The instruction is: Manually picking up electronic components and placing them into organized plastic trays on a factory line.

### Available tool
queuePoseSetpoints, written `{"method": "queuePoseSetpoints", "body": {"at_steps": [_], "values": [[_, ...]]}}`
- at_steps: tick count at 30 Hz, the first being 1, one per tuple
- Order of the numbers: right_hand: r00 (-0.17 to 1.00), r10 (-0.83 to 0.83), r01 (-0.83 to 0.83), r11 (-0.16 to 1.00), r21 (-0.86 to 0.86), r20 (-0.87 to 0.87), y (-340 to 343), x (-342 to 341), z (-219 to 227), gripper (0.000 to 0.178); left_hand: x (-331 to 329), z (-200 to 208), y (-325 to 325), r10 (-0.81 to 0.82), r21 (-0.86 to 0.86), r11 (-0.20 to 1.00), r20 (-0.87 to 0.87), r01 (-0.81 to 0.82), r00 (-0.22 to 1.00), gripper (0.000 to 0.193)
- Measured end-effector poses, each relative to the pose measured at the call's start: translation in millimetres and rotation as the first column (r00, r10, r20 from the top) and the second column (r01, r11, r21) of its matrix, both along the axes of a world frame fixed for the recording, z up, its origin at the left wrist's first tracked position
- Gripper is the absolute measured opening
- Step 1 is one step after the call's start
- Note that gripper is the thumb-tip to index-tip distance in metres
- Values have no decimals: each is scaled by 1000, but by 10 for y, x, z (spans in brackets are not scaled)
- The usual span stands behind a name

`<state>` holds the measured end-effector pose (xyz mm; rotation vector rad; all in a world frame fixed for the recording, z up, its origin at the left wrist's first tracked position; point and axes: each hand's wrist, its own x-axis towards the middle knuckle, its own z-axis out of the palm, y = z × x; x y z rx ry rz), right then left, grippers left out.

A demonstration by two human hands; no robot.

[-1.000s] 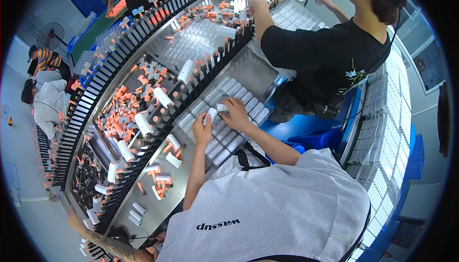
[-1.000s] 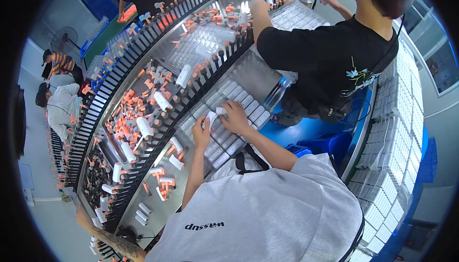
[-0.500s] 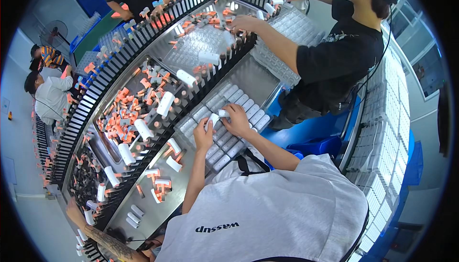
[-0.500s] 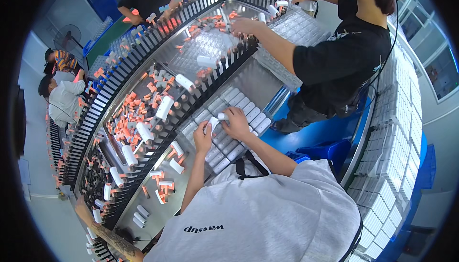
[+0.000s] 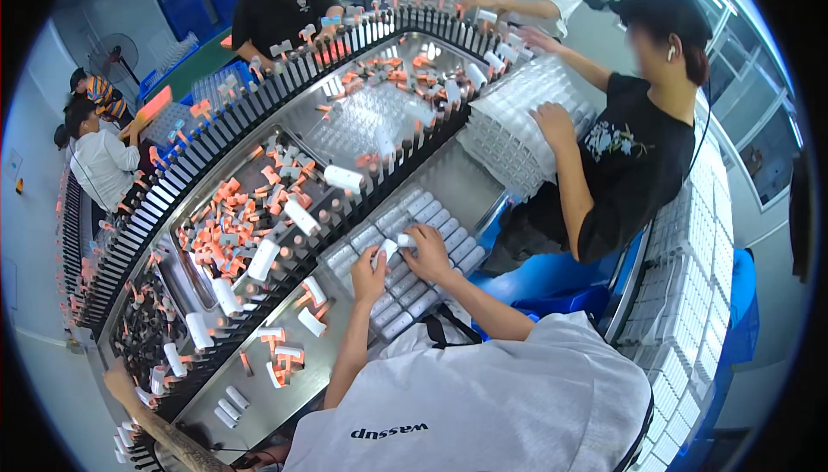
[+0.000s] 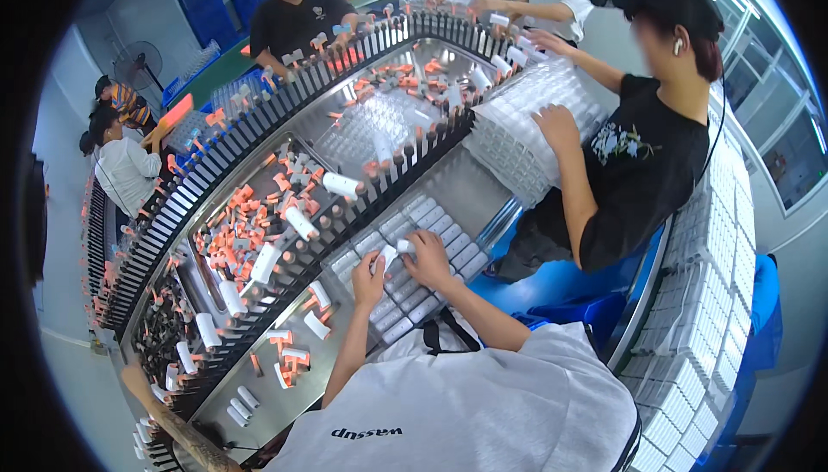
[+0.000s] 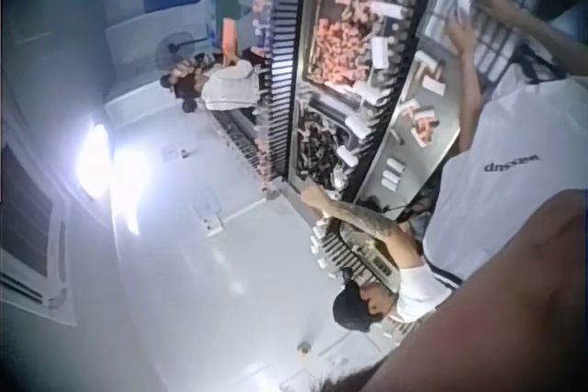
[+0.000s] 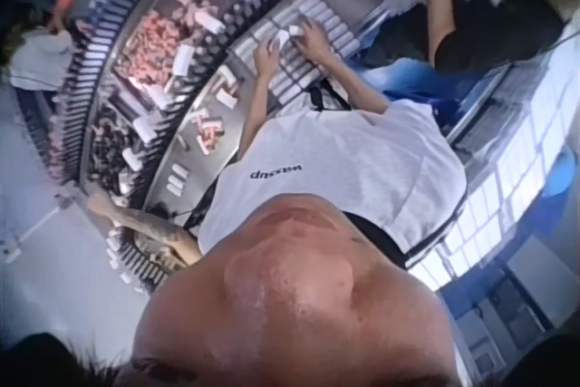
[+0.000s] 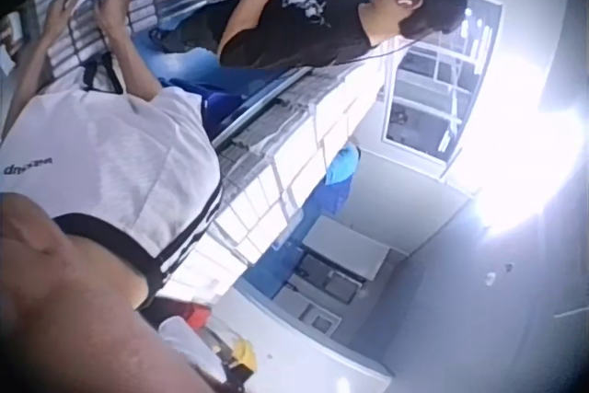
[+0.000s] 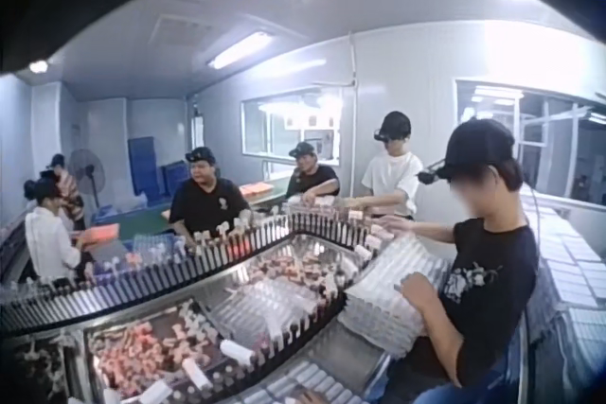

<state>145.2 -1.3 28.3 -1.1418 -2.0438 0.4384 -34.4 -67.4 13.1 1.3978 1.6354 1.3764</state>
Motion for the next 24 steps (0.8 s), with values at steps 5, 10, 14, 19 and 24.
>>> {"method": "queuePoseSetpoints", "body": {"at_steps": [5, 10, 14, 19, 24], "values": [[1000, -19, 19, 1000, -3, 2, -90, 2, -47, 42, 8, -4, -88, -5, -32, 999, 11, 5, 1000, 28], [1000, -16, 16, 1000, 2, -12, -73, -15, -74, 42, 5, 7, -83, 3, -45, 999, 18, -2, 1000, 28], [1000, -3, 3, 1000, 9, -5, -26, 2, -51, 41, 14, 47, -47, 5, -58, 998, 46, -2, 999, 29], [1000, -1, 0, 1000, -25, -6, -92, -18, 39, 40, -25, 32, -84, -13, -49, 999, 35, 15, 999, 32], [1000, -2, 2, 1000, -13, -6, -75, 25, 59, 39, 22, 28, -71, -17, -46, 999, 7, 18, 1000, 32]]}}
